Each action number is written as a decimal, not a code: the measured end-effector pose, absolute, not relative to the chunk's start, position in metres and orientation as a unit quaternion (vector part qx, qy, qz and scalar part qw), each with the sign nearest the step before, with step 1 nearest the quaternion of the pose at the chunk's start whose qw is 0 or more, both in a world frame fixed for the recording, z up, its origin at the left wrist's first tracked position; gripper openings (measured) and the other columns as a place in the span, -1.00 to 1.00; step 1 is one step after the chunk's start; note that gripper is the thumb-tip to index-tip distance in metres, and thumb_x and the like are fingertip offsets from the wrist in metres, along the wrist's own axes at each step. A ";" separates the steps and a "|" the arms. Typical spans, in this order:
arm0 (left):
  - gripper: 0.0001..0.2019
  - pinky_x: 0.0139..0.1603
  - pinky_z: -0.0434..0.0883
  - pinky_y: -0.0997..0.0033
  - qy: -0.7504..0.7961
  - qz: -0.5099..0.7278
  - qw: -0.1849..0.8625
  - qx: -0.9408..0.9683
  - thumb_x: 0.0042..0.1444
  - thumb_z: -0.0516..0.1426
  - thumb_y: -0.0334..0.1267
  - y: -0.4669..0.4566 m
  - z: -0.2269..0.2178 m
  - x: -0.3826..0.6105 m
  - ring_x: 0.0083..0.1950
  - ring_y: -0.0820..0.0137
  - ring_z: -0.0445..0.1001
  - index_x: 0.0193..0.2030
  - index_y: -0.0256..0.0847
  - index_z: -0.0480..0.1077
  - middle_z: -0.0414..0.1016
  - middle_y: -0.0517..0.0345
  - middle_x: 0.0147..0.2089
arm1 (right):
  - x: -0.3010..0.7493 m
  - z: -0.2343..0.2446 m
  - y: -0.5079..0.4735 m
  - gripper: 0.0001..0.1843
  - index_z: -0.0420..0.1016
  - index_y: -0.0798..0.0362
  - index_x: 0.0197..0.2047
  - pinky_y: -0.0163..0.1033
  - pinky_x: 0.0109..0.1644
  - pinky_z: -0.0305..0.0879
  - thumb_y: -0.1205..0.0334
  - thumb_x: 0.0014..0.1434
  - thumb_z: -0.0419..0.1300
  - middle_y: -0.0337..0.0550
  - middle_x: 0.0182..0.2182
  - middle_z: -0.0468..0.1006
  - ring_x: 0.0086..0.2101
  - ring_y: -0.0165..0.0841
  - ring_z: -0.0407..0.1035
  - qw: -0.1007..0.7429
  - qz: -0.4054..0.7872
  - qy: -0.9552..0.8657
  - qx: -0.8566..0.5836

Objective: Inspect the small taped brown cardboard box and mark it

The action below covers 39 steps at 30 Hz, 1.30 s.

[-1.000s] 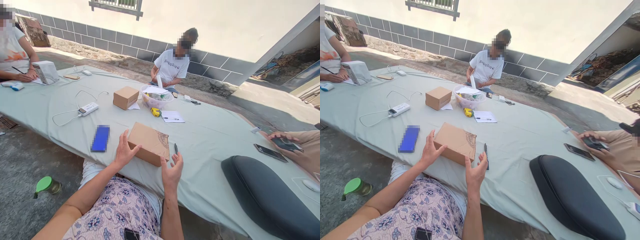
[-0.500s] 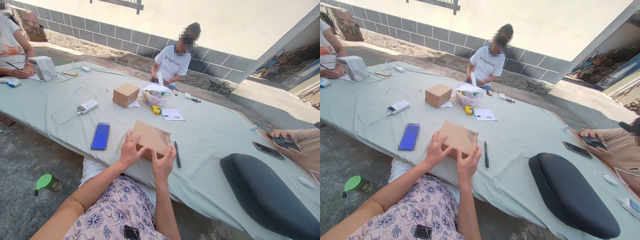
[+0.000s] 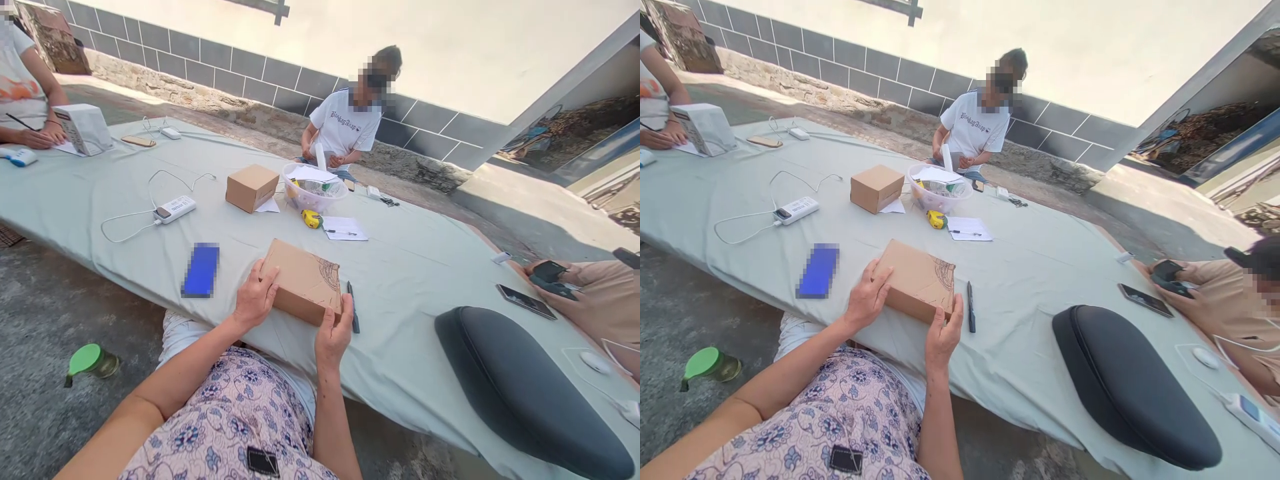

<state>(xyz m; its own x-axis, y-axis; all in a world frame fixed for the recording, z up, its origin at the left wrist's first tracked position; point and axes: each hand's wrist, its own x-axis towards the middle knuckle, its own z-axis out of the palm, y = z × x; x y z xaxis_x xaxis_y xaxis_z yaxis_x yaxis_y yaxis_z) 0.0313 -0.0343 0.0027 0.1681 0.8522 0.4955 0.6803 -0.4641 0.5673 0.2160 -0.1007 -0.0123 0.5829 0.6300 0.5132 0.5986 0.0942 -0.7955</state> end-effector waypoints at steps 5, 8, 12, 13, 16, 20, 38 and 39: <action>-0.57 0.07 0.58 0.14 0.502 0.388 0.105 0.765 0.40 -0.03 -0.09 -0.033 0.003 0.029 0.34 0.07 0.41 0.32 -0.05 0.38 0.20 -0.18 0.45 | 0.236 -0.027 -0.105 -0.19 0.33 0.16 0.28 -0.01 0.11 0.38 -0.33 0.27 -0.03 0.23 0.16 0.51 0.10 -0.06 0.45 0.540 0.083 -0.448 -0.707; -0.54 0.07 0.58 0.14 0.501 0.385 0.124 0.765 0.39 0.00 -0.03 -0.033 0.003 0.027 0.36 0.06 0.39 0.35 -0.03 0.34 0.20 -0.19 0.45 | 0.249 -0.037 -0.108 -0.23 0.51 0.13 -0.02 0.00 -0.03 0.37 -0.42 0.21 -0.05 0.11 -0.17 0.63 -0.14 -0.07 0.48 0.448 0.066 -0.496 -0.741; -0.50 0.09 0.57 0.10 0.497 0.388 0.138 0.764 0.36 0.02 0.05 -0.031 0.004 0.025 0.39 0.02 0.36 0.36 -0.04 0.34 0.20 -0.21 0.45 | 0.252 -0.043 -0.109 -0.28 0.48 0.05 -0.34 0.02 -0.05 0.30 -0.49 0.15 -0.03 -0.01 -0.39 0.56 -0.25 -0.10 0.42 0.411 0.038 -0.518 -0.749; -0.50 0.09 0.56 0.10 0.497 0.390 0.139 0.762 0.36 0.02 0.05 -0.031 0.004 0.025 0.40 0.02 0.35 0.35 -0.03 0.34 0.21 -0.21 0.45 | 0.252 -0.043 -0.109 -0.28 0.48 0.05 -0.34 0.03 -0.03 0.29 -0.49 0.16 -0.04 -0.02 -0.38 0.56 -0.24 -0.10 0.42 0.411 0.037 -0.518 -0.749; -0.51 0.09 0.56 0.11 0.497 0.398 0.152 0.756 0.36 0.02 0.04 -0.031 0.005 0.024 0.39 0.04 0.36 0.34 -0.04 0.35 0.23 -0.20 0.44 | 0.249 -0.041 -0.109 -0.26 0.51 0.07 -0.28 0.07 0.01 0.28 -0.49 0.16 -0.04 0.02 -0.32 0.59 -0.18 -0.06 0.44 0.414 0.043 -0.519 -0.747; -0.49 0.18 0.50 0.03 0.500 0.419 0.184 0.735 0.36 0.00 0.07 -0.030 0.007 0.021 0.39 0.02 0.36 0.33 -0.09 0.37 0.26 -0.22 0.41 | 0.245 -0.034 -0.112 -0.32 0.54 0.09 -0.12 0.03 0.03 0.34 -0.39 0.21 0.02 0.06 -0.19 0.65 -0.13 -0.09 0.49 0.429 0.071 -0.513 -0.740; -0.46 0.31 0.36 0.15 0.446 0.531 0.410 0.593 0.31 -0.03 0.19 -0.017 0.008 0.011 0.35 0.16 0.35 0.20 -0.11 0.41 0.40 -0.02 0.33 | 0.220 0.036 -0.133 -0.62 0.39 -0.02 0.14 0.15 0.27 0.33 0.07 0.31 0.19 0.09 0.13 0.48 0.17 -0.14 0.40 0.564 -0.086 -0.575 -0.587; -0.47 0.24 0.41 0.18 0.449 0.533 0.413 0.587 0.30 -0.03 0.19 -0.016 0.007 0.010 0.32 0.16 0.37 0.19 -0.10 0.41 0.40 -0.02 0.32 | 0.218 0.036 -0.133 -0.62 0.40 -0.02 0.14 0.16 0.26 0.34 0.06 0.31 0.19 0.08 0.12 0.47 0.16 -0.14 0.40 0.561 -0.089 -0.574 -0.590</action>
<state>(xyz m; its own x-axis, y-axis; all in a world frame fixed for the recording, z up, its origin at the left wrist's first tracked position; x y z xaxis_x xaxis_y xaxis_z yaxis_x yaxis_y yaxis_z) 0.0100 -0.0164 0.0070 0.0295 0.9664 0.2555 0.0868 -0.2571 0.9625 0.2179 -0.1327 0.0362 0.3255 0.5770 0.7490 0.7774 0.2876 -0.5594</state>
